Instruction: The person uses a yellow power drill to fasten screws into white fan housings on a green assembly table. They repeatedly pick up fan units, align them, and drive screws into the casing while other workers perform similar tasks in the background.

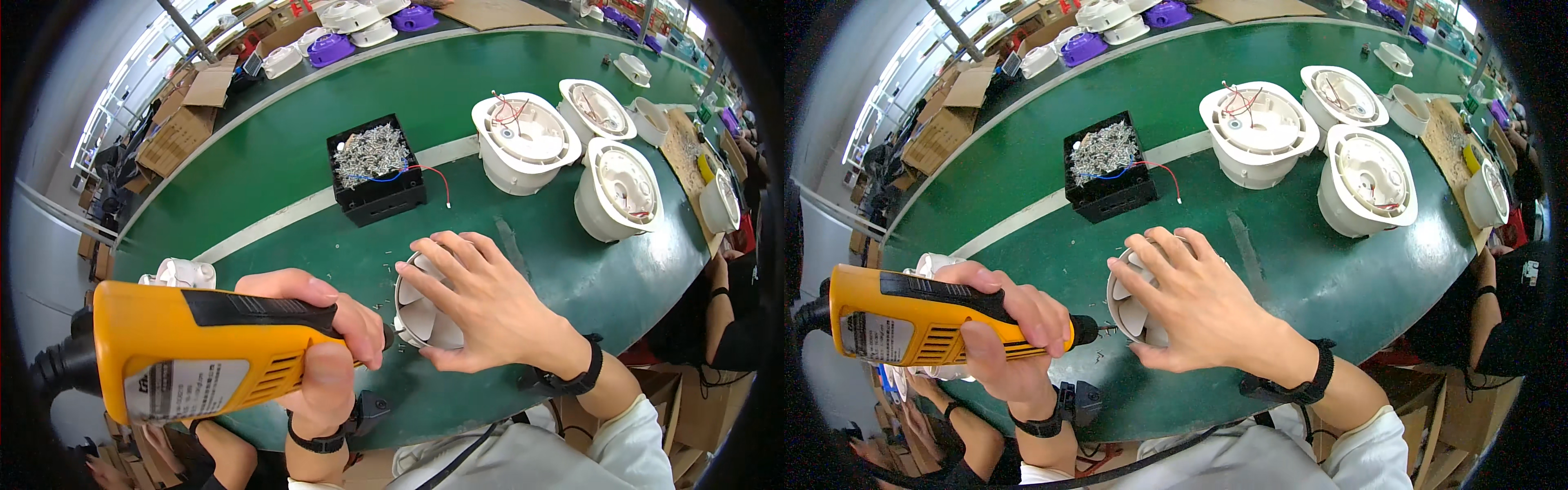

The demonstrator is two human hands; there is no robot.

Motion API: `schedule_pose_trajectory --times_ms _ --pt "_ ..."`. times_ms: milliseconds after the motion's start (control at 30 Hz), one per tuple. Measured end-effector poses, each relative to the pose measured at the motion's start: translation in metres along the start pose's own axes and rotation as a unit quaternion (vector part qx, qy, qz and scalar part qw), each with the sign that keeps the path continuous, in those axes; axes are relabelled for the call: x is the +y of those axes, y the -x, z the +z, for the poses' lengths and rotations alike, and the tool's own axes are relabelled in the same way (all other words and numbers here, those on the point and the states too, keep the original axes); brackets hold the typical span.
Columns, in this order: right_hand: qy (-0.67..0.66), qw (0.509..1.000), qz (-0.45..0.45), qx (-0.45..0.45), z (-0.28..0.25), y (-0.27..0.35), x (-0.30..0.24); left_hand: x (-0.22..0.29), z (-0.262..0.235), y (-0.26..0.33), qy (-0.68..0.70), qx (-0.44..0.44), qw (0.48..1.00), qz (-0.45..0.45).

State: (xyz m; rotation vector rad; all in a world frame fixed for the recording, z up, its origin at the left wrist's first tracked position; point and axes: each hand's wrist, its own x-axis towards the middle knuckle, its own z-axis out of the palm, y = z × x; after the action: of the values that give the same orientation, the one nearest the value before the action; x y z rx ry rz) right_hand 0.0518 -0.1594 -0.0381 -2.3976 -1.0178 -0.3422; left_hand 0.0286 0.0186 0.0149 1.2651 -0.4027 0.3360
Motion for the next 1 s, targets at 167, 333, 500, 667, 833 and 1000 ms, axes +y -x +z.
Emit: schedule_pose_trajectory --times_ms 167,333,500,667,833,1000 --pt "0.002 1.000 0.003 0.001 -0.001 0.000 -0.001 0.000 0.001 0.000 0.011 -0.011 1.000 0.002" --pt "0.002 1.000 0.003 -0.007 -0.002 0.000 -0.001 -0.004 0.002 0.000 0.014 -0.015 1.000 -0.005" --pt "0.003 1.000 0.001 -0.012 -0.002 -0.002 -0.003 -0.007 -0.001 0.001 0.063 -0.018 0.998 -0.014" --pt "0.022 0.999 0.004 -0.027 -0.005 -0.003 -0.004 -0.006 0.005 -0.005 -0.055 0.017 0.998 0.027" --pt "0.023 0.999 0.001 -0.042 -0.007 -0.007 -0.006 -0.001 -0.021 -0.014 -0.064 0.045 0.992 0.101" --pt "0.028 0.995 -0.023 -0.096 -0.023 -0.014 0.005 0.002 -0.030 -0.018 -0.135 0.053 0.984 0.100"
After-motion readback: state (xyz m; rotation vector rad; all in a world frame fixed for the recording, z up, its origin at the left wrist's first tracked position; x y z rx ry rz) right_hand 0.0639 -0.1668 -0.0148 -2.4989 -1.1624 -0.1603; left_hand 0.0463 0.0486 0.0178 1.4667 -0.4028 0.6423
